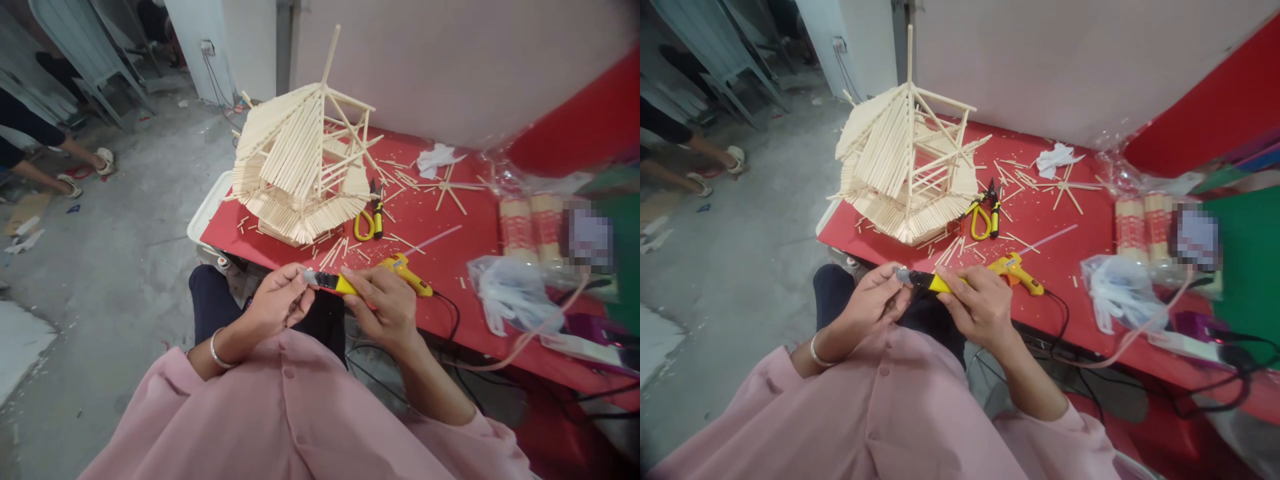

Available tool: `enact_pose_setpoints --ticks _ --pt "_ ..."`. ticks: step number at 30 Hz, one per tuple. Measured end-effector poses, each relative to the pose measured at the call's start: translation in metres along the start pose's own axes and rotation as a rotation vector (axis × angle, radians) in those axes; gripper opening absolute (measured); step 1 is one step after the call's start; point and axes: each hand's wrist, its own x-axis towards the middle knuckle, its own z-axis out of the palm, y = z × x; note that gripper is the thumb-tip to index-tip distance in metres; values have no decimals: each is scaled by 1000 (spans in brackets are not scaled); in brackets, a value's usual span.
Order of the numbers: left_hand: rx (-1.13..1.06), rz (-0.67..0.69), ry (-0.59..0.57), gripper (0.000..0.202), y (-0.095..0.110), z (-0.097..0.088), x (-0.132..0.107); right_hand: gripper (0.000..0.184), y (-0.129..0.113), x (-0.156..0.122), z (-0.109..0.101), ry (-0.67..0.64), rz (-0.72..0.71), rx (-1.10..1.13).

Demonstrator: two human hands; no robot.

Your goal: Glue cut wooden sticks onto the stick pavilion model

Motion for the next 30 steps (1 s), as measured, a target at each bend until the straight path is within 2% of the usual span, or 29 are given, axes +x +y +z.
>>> enact_pose_setpoints --ticks 3,6,9,11,14,16,18,20,22,25,27,30 --pt "19 26 37 38 1 2 0 47 1 -1 0 21 -2 2" --pt "59 67 89 35 8 5 1 45 6 1 -7 102 43 -43" --pt "60 113 88 32 20 5 5 41 28 10 -23 237 232 -194" --pt "38 123 79 32 29 6 9 42 57 22 -35 264 428 -305" --pt "15 109 73 32 40 8 15 49 118 41 -44 50 724 -476" --pt "10 105 85 31 45 12 18 48 158 51 -40 -252 915 -510" --pt "10 108 117 30 48 15 21 44 189 57 -29 -345 974 -507" --pt "7 112 154 29 52 17 23 43 206 59 -18 -394 980 -503" --pt "1 121 187 29 58 18 27 50 211 56 -13 -406 958 -517" --pt "-1 112 217 28 66 19 32 57 204 43 -22 -401 834 -538" --pt "2 84 226 29 70 20 35 51 196 29 -36 -443 770 -507" --pt "7 28 242 30 74 22 37 40 179 -1 -56 -530 775 -451"
